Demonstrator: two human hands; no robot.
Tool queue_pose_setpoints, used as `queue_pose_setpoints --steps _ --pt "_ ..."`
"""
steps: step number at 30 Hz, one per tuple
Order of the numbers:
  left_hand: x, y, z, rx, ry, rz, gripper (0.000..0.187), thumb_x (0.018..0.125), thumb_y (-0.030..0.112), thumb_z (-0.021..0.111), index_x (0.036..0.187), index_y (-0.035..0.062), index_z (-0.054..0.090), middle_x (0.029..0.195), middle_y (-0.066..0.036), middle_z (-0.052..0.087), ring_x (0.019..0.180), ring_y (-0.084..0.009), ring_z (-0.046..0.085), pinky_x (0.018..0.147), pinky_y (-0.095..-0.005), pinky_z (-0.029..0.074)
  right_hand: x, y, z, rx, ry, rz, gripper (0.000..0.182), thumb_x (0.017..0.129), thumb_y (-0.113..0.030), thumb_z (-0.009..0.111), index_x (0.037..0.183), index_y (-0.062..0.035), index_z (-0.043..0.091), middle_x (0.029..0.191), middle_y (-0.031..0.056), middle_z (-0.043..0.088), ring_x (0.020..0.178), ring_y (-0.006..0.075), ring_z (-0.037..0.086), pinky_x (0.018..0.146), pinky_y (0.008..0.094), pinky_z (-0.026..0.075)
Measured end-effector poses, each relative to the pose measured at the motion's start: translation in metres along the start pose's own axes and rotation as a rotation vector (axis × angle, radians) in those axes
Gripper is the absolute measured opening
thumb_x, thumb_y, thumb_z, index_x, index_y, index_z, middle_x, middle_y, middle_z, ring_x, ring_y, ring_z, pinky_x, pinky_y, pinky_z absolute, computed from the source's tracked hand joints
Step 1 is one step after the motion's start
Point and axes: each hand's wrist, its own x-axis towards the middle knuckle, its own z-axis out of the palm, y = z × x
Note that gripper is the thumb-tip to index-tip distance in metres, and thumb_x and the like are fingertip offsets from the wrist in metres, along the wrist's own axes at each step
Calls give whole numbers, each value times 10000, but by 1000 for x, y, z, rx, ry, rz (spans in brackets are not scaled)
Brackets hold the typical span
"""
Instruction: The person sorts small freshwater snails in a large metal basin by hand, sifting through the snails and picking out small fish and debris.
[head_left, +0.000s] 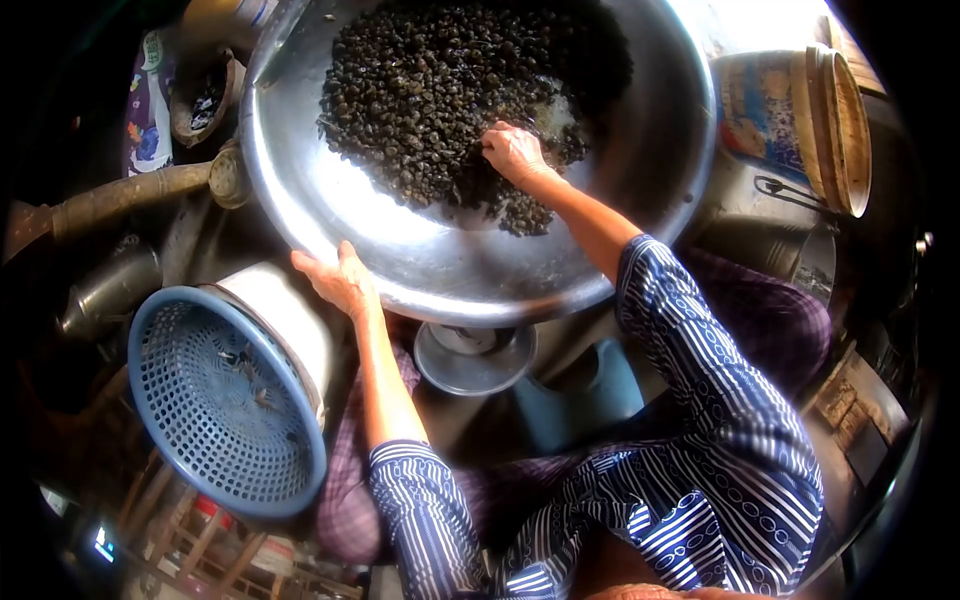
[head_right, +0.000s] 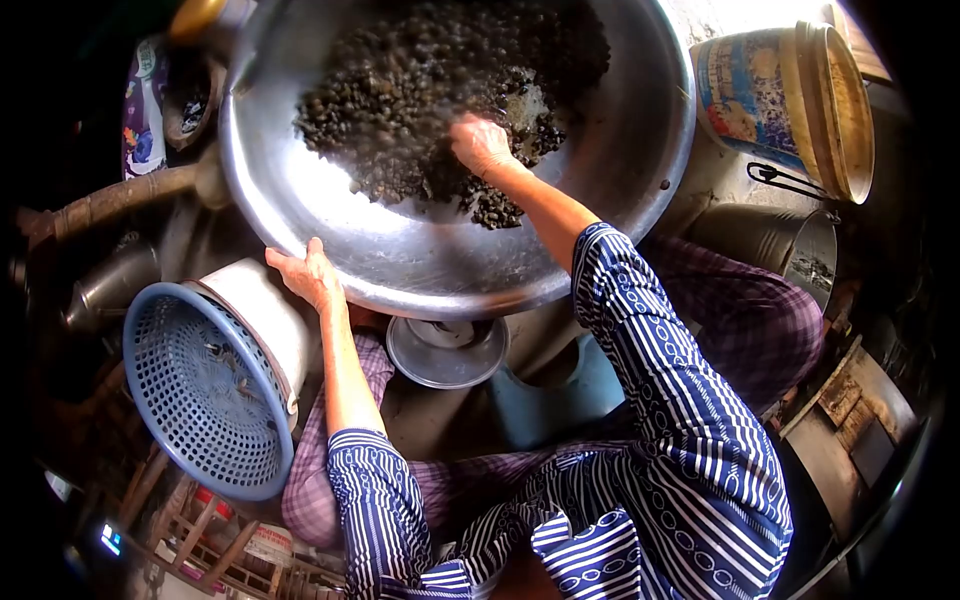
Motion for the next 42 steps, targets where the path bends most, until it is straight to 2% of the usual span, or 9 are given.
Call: queue_pose_setpoints --steps 5,8,15,26,33,35,36,38,42 --pt "0 0 1 21 1 -25 585 726 87 573 1197 -75 268 1001 -324 478 953 -432 523 855 -460 412 -2 0 -7 -2 -6 -22 114 726 -201 561 726 -93 595 838 72 596 785 292 588 674 396 467" --pt "3 -1 0 49 -1 -8 647 701 78 602 1218 -96 255 1016 -347 494 929 -435 544 859 -442 423 -2 -4 -15 8 -46 84 110 729 -196 556 742 -95 596 829 79 604 789 294 588 675 397 468" --pt "1 1 -2 26 -2 -1 661 696 88 599 1217 -112 244 1001 -363 489 932 -451 536 859 -455 419 -8 7 -17 32 -90 -9 162 705 -215 612 814 -94 615 849 71 603 817 277 589 699 391 467" --pt "3 -3 0 26 10 16 636 689 96 594 1185 -116 258 942 -371 497 896 -457 543 834 -461 416 -1 4 -12 -10 -196 7 178 668 -238 660 757 -100 591 829 74 586 806 282 581 677 389 458" --pt "2 -2 0 22 10 24 632 686 95 579 1187 -116 256 941 -362 501 887 -453 546 826 -462 418 -18 28 -15 243 -216 22 170 669 -257 665 770 -120 678 728 86 647 679 245 623 650 352 486" --pt "2 -2 1 20 10 10 636 684 97 576 1190 -115 255 946 -359 501 893 -451 544 829 -462 417 -27 29 -21 422 -307 256 177 700 -223 658 805 -83 690 669 72 646 564 163 613 579 300 492" --pt "2 -1 0 18 9 -1 639 682 98 574 1194 -113 254 952 -355 500 898 -450 542 831 -462 417 -30 27 -22 423 -306 256 177 700 -223 658 805 -83 690 669 72 646 564 163 613 579 300 492" --pt "2 1 -1 1 7 -2 626 681 100 571 1183 -110 261 950 -351 502 895 -449 544 830 -462 419 -36 16 -31 730 -212 488 194 724 -200 652 820 -34 683 631 46 629 511 95 578 522 249 481" --pt "2 0 -1 -14 -4 -26 545 703 78 541 1164 -72 291 1007 -318 471 932 -437 524 843 -470 418 -43 -52 -66 804 -136 335 189 781 -213 625 832 -34 662 713 49 638 594 105 587 515 245 490"
